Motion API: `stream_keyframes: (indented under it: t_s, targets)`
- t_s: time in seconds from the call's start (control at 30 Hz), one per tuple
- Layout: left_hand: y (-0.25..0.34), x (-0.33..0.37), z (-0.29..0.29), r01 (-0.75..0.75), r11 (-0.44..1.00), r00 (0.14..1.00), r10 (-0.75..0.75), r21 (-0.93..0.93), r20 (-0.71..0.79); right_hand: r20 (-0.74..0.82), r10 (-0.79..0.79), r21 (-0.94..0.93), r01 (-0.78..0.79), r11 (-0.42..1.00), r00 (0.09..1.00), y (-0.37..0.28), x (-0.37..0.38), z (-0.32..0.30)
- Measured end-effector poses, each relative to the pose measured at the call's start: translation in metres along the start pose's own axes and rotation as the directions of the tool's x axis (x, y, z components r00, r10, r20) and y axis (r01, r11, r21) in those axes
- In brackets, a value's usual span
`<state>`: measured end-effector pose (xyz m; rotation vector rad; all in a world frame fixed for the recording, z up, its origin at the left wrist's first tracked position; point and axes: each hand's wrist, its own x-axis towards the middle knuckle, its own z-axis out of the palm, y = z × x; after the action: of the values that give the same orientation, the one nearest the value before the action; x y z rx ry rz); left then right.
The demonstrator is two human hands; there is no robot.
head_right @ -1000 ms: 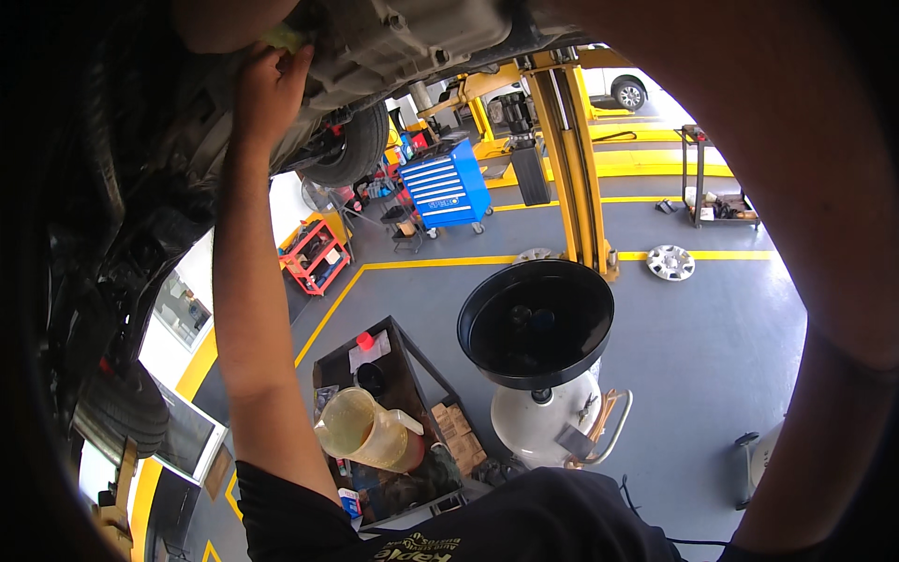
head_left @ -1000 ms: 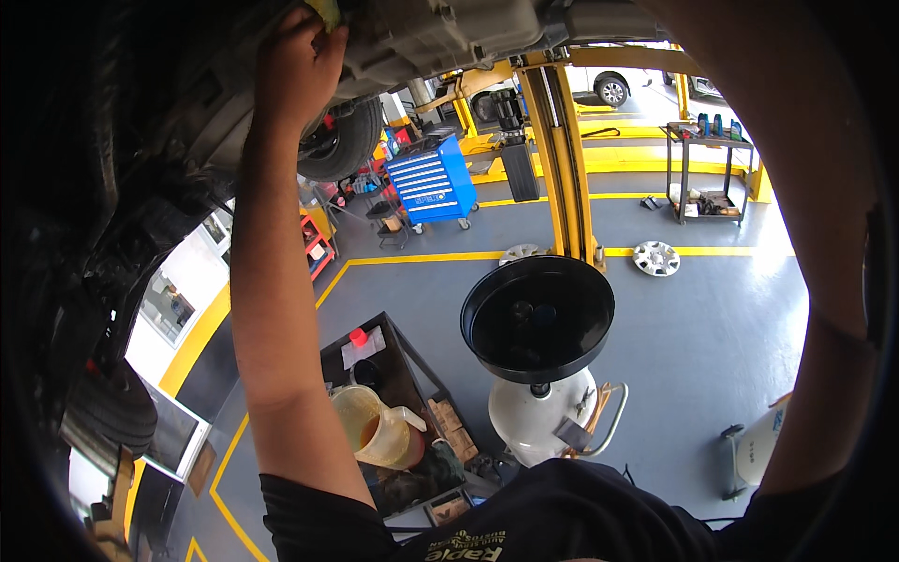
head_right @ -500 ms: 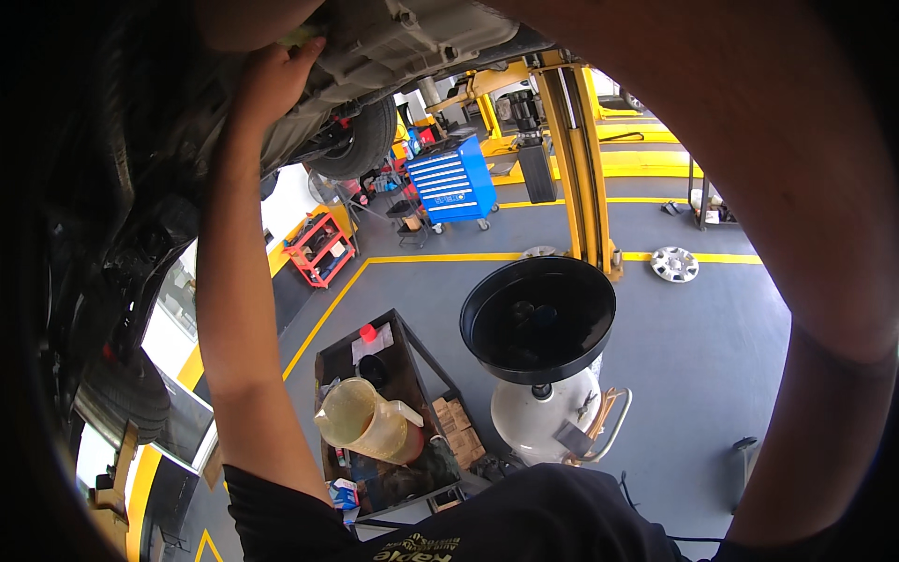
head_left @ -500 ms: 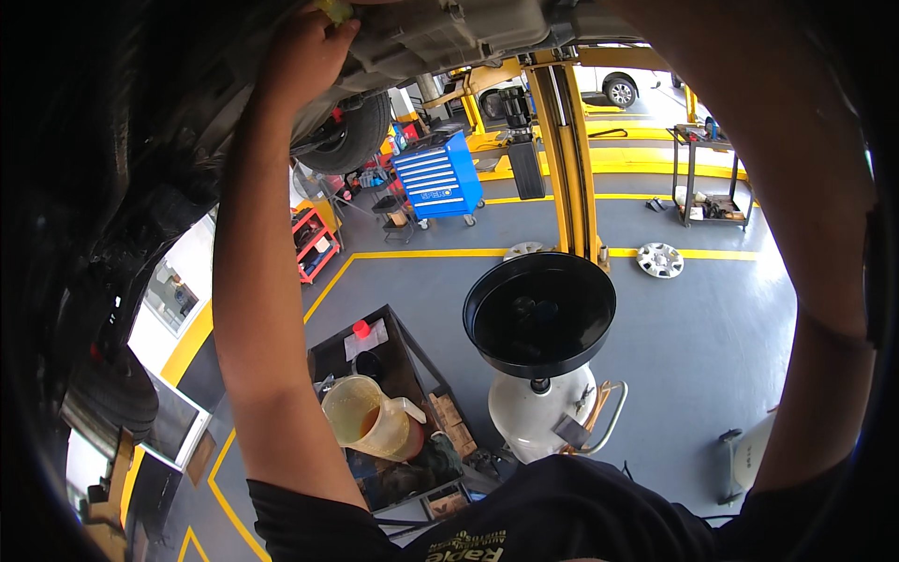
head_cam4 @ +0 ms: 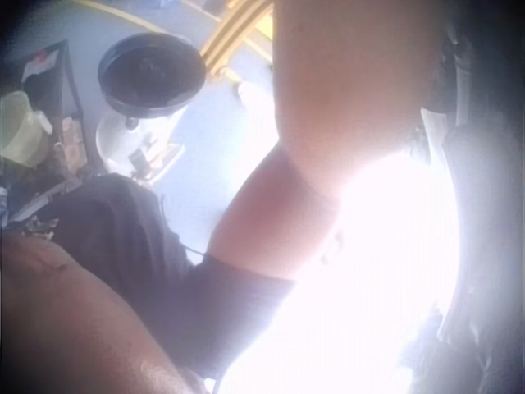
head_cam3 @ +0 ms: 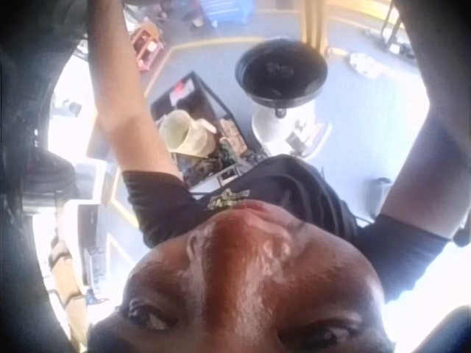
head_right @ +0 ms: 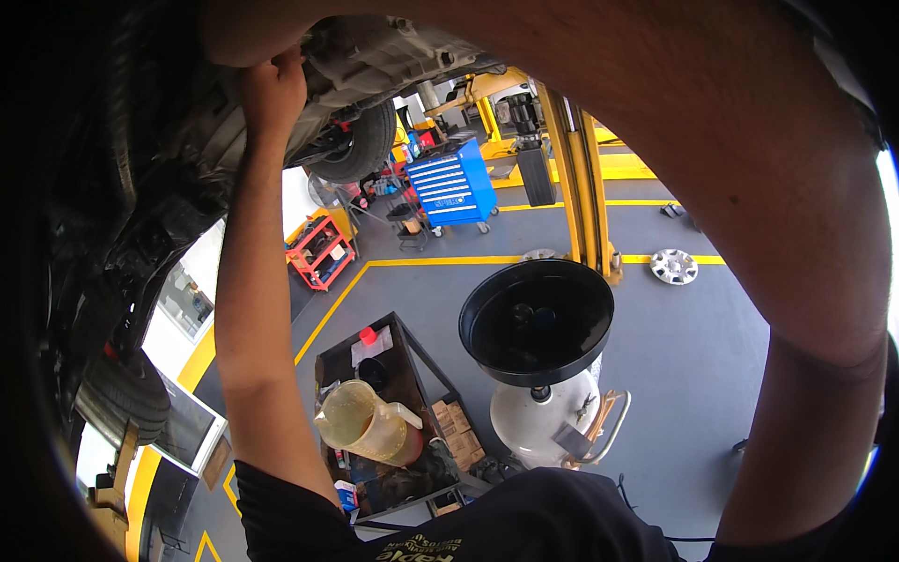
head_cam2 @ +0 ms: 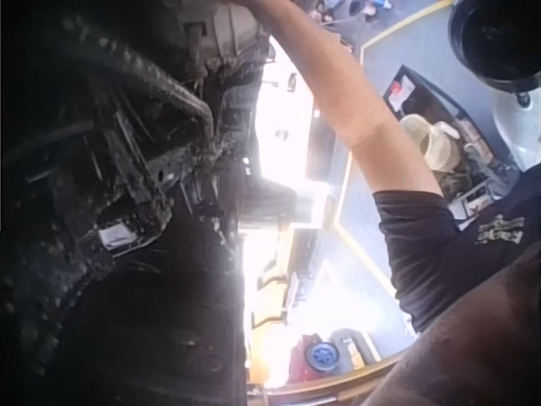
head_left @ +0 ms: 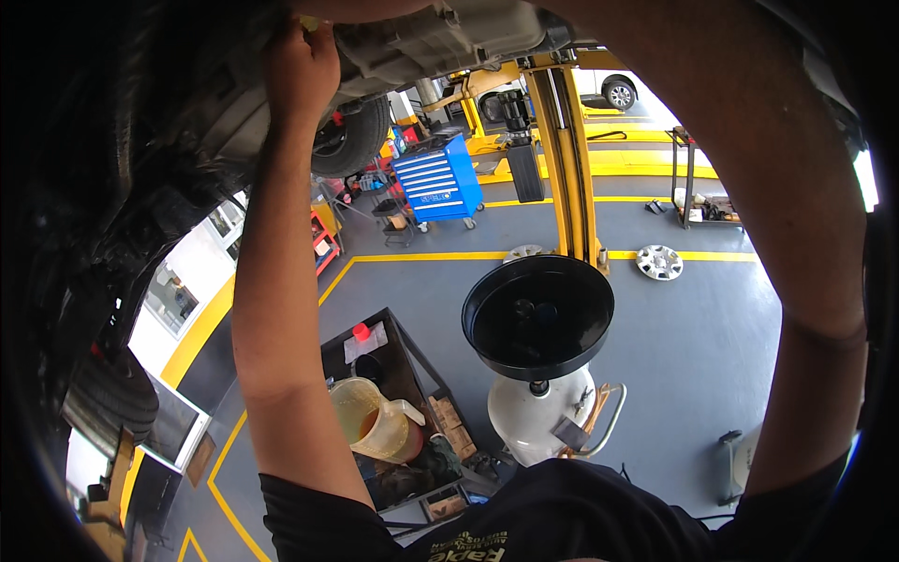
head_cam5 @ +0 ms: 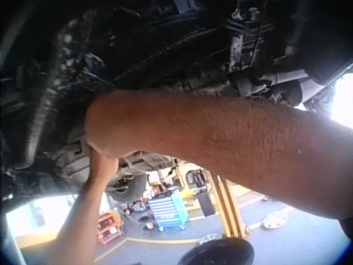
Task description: The person repeatedly wipes the underside of a lifted vehicle's engine with a cloth, then pours a yellowish liquid from a measuring jug into a funnel attached to a white container. The person continues wiping the engine area multiple times.
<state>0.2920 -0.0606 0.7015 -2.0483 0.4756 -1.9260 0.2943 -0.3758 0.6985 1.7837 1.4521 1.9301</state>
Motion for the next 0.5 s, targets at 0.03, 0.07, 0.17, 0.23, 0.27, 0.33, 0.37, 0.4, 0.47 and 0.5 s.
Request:
stream_keyframes:
  t_s: [0.03, 0.07, 0.17, 0.23, 0.27, 0.33, 0.37, 0.4, 0.47, 0.5]
  targets:
    - [0.000, -0.003, 0.003, 0.029, 0.999, 0.999, -0.030, -0.022, -0.027, 0.000, -0.004, 0.002, 0.004, 1.000, 1.000, 0.000, 0.000, 0.001]
    - [0.001, -0.006, 0.007, 0.057, 0.997, 0.997, -0.060, -0.044, -0.052, -0.002, -0.007, 0.004, 0.007, 1.000, 1.000, 0.000, 0.000, 0.002]
    - [0.002, -0.011, 0.013, 0.034, 0.995, 0.992, -0.045, -0.093, -0.122, -0.009, -0.012, 0.008, 0.012, 1.000, 1.000, 0.001, 0.000, 0.004]
    - [0.000, -0.010, 0.013, -0.123, 0.988, 0.980, 0.106, -0.094, -0.168, -0.009, -0.016, 0.012, 0.016, 1.000, 1.000, 0.000, 0.001, 0.005]
    - [-0.004, -0.006, 0.010, -0.090, 0.988, 0.995, 0.084, -0.124, -0.052, -0.015, -0.019, 0.013, 0.019, 1.000, 1.000, 0.000, 0.002, 0.005]
    - [-0.011, 0.002, 0.005, -0.045, 0.987, 0.995, 0.059, -0.157, 0.085, -0.015, -0.021, 0.015, 0.021, 1.000, 1.000, -0.001, 0.003, 0.006]
    - [-0.013, 0.006, 0.004, -0.037, 0.986, 0.993, 0.055, -0.163, 0.105, -0.018, -0.023, 0.017, 0.023, 1.000, 1.000, -0.002, 0.003, 0.007]
    - [-0.012, 0.007, 0.008, -0.060, 0.986, 0.998, 0.065, -0.153, 0.027, -0.022, -0.026, 0.016, 0.026, 1.000, 0.999, -0.001, 0.003, 0.007]
    - [-0.007, 0.008, 0.011, -0.164, 0.981, 0.985, 0.157, -0.107, -0.070, -0.025, -0.029, 0.015, 0.029, 0.999, 0.999, -0.001, 0.003, 0.007]
    - [-0.004, 0.006, 0.011, -0.244, 0.967, 0.968, 0.237, -0.071, -0.086, -0.027, -0.031, 0.020, 0.032, 0.999, 0.999, -0.001, 0.003, 0.008]
